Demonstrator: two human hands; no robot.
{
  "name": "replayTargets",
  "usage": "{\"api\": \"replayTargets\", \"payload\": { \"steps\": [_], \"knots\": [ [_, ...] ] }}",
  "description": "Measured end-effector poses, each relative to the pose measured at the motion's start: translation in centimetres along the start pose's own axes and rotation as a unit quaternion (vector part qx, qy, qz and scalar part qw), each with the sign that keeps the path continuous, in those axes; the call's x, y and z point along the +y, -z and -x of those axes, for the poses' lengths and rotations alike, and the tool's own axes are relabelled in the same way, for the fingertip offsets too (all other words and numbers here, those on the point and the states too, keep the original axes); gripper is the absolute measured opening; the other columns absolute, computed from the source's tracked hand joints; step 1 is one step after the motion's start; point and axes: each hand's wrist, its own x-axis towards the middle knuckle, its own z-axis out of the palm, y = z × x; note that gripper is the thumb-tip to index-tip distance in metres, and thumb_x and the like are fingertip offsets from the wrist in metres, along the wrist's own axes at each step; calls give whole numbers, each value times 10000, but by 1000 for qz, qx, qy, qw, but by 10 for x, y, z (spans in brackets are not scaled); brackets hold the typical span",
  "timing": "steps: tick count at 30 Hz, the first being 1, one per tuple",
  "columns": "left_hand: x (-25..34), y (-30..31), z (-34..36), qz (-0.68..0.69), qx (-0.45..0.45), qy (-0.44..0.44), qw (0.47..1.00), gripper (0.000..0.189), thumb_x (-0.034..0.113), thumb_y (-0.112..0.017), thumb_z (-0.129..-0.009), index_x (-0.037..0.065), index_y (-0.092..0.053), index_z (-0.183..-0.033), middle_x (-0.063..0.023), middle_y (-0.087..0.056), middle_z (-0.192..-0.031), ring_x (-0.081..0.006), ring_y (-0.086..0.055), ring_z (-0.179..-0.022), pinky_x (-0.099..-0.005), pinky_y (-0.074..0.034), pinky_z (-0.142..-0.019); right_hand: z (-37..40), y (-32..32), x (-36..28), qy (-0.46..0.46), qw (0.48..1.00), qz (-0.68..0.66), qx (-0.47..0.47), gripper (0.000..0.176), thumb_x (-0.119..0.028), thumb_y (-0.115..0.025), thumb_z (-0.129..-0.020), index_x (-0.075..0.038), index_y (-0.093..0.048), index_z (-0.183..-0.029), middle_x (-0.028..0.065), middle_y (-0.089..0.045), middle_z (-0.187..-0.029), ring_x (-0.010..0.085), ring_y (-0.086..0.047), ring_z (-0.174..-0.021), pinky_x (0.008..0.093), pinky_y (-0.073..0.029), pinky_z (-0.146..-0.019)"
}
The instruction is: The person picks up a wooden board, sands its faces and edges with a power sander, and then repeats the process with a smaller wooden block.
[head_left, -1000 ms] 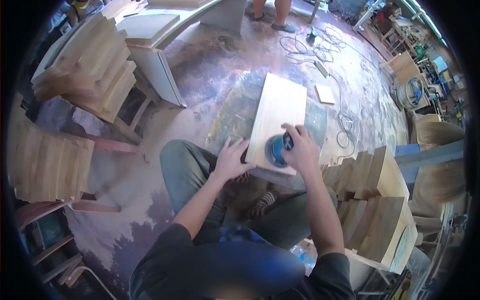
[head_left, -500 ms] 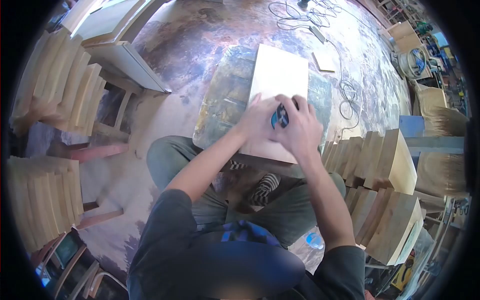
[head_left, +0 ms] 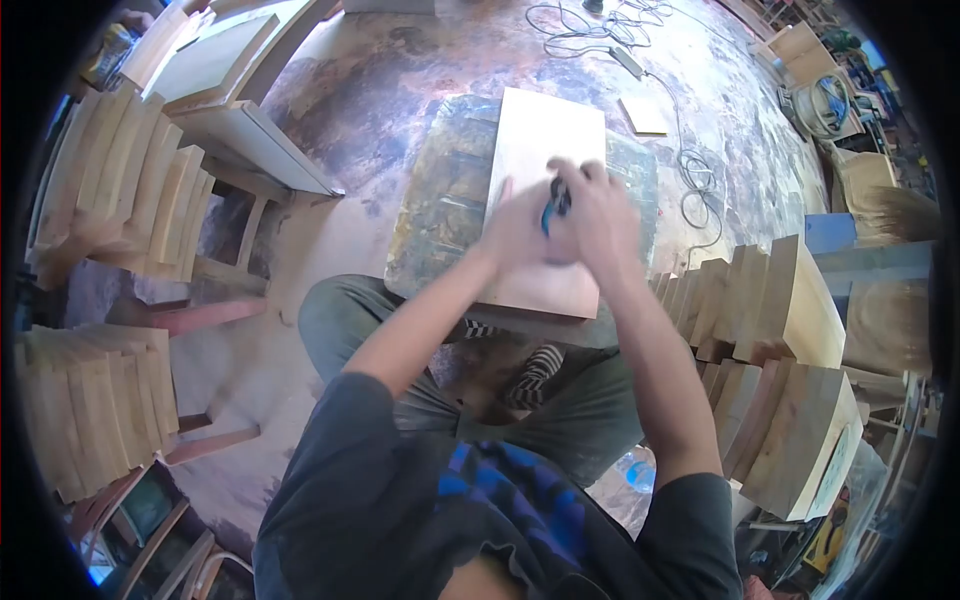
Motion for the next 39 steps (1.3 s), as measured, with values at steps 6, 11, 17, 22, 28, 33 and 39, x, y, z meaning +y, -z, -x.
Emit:
{"api": "replayTargets", "payload": {
  "steps": [6, 11, 17, 22, 28, 33, 39],
  "knots": [
    [49, 9, 105, 24, -5, 44, 999, 864, 536, -889, -780, 80, -584, -1448, -173, -677, -1457, -384, -606, -1440, -787, -200, -1266, 93, 23, -37, 52, 997, -20, -52, 570, -265, -835, -805, -310, -724, -1363, 85, -675, -1273, 353, -714, -1093, 523, -634, -810],
    [7, 24, 17, 10, 28, 30, 999, 872, 540, -924, -738, 71, -610, -1402, -182, -691, -1430, -406, -621, -1408, -774, -230, -1268, 1, 1, -25, 27, 999, -18, 10, 527, -225, -784, -838, -302, -711, -1354, 118, -708, -1239, 388, -717, -1088, 518, -642, -792],
    [-52, 50, -113, -5, 17, 56, 998, 865, 594, -964, -680, 116, -656, -1333, -132, -746, -1356, -383, -667, -1340, -703, -306, -1251, -137, -40, 4, -8, 999, 21, 46, 499, -260, -744, -859, -330, -729, -1353, 119, -735, -1270, 403, -741, -1113, 545, -634, -819],
    [-46, 57, -70, -11, 60, 78, 995, 930, 648, -966, -667, 155, -657, -1392, -90, -766, -1357, -357, -678, -1348, -667, -314, -1262, -111, -46, -14, 58, 992, -64, 97, 541, -279, -786, -779, -360, -758, -1314, 63, -752, -1242, 337, -747, -1072, 495, -640, -790],
    [-30, 81, 0, -51, 51, 88, 993, 879, 610, -907, -787, 177, -604, -1490, -71, -769, -1377, -335, -672, -1370, -714, -212, -1297, -60, -36, -59, 74, 992, -70, 77, 536, -248, -785, -797, -391, -751, -1312, 21, -747, -1244, 296, -755, -1099, 454, -648, -768],
    [-15, 86, 59, -77, 54, 72, 993, 847, 575, -880, -827, 163, -585, -1506, -70, -749, -1395, -342, -661, -1378, -752, -183, -1289, -10, -31, -81, 85, 990, -96, 54, 538, -216, -804, -782, -375, -762, -1294, 24, -743, -1248, 295, -742, -1092, 447, -643, -762],
    [-3, 68, 128, -110, 69, 86, 988, 820, 493, -816, -900, 84, -542, -1556, -166, -682, -1442, -370, -608, -1439, -764, -152, -1285, 60, -12, -95, 106, 987, -118, 39, 557, -195, -829, -762, -346, -762, -1294, 41, -727, -1260, 304, -731, -1073, 454, -639, -777]
  ]
}}
